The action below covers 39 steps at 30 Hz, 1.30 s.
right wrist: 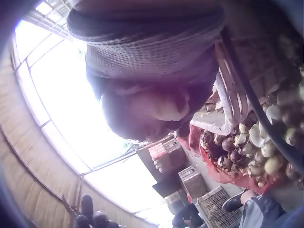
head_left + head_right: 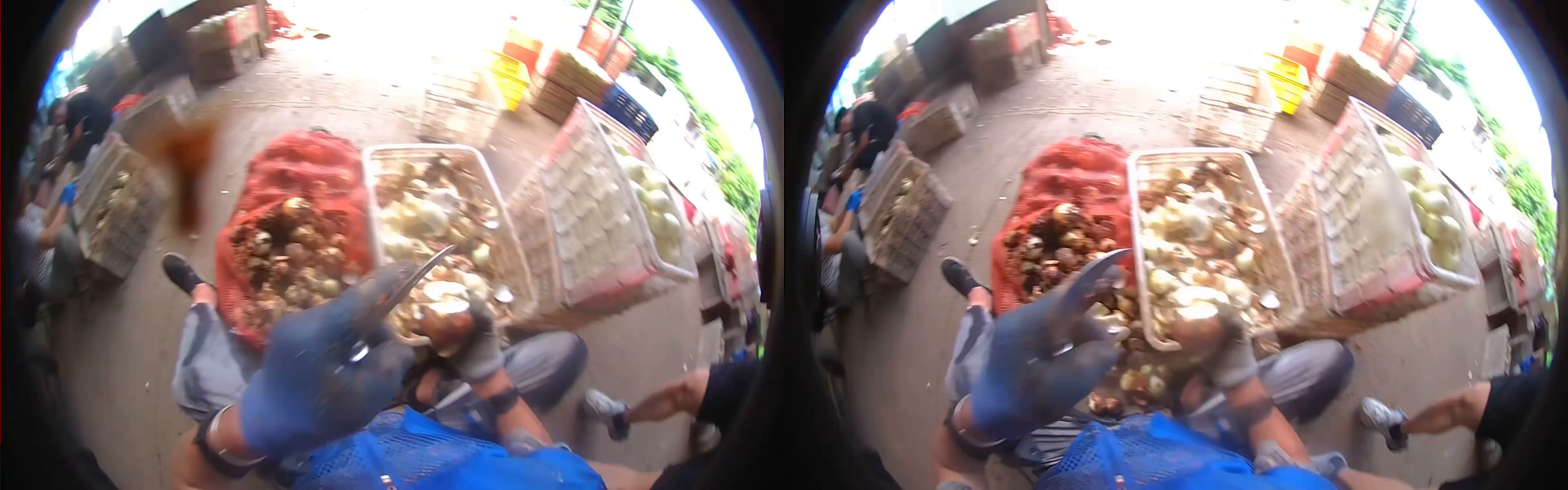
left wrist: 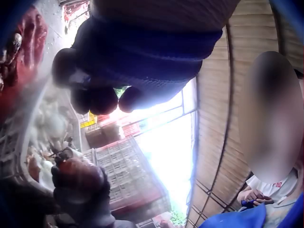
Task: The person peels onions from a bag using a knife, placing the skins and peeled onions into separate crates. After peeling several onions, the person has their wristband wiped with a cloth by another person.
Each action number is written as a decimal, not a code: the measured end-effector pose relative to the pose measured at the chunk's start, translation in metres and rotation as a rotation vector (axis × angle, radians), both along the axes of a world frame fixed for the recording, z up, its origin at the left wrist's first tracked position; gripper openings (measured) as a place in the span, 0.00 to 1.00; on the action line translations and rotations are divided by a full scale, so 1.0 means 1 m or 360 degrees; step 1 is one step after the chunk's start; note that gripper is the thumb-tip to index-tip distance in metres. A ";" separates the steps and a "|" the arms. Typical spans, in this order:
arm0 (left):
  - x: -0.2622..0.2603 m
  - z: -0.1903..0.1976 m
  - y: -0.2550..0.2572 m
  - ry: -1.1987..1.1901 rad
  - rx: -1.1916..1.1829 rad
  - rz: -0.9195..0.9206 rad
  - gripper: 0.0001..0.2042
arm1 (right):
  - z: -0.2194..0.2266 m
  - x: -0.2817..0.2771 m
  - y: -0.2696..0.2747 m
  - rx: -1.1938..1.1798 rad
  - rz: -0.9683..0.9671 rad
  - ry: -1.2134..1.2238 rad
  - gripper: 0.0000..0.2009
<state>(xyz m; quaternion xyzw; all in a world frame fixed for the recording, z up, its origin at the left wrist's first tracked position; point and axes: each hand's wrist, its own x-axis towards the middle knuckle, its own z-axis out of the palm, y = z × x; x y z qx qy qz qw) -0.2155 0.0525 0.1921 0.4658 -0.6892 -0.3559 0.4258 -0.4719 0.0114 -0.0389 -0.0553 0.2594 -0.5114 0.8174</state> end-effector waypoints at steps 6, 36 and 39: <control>-0.061 0.022 0.035 0.0011 -0.0455 -0.0351 0.26 | 0.016 0.013 0.008 0.0012 0.0009 -0.0256 0.23; 0.028 -0.161 0.008 -0.0570 -0.0420 0.0251 0.21 | 0.039 0.024 0.032 -0.0338 0.0137 -0.0110 0.30; 0.022 -0.159 0.012 -0.0598 -0.0424 0.0198 0.21 | 0.039 0.026 0.030 -0.0366 0.0121 0.0081 0.31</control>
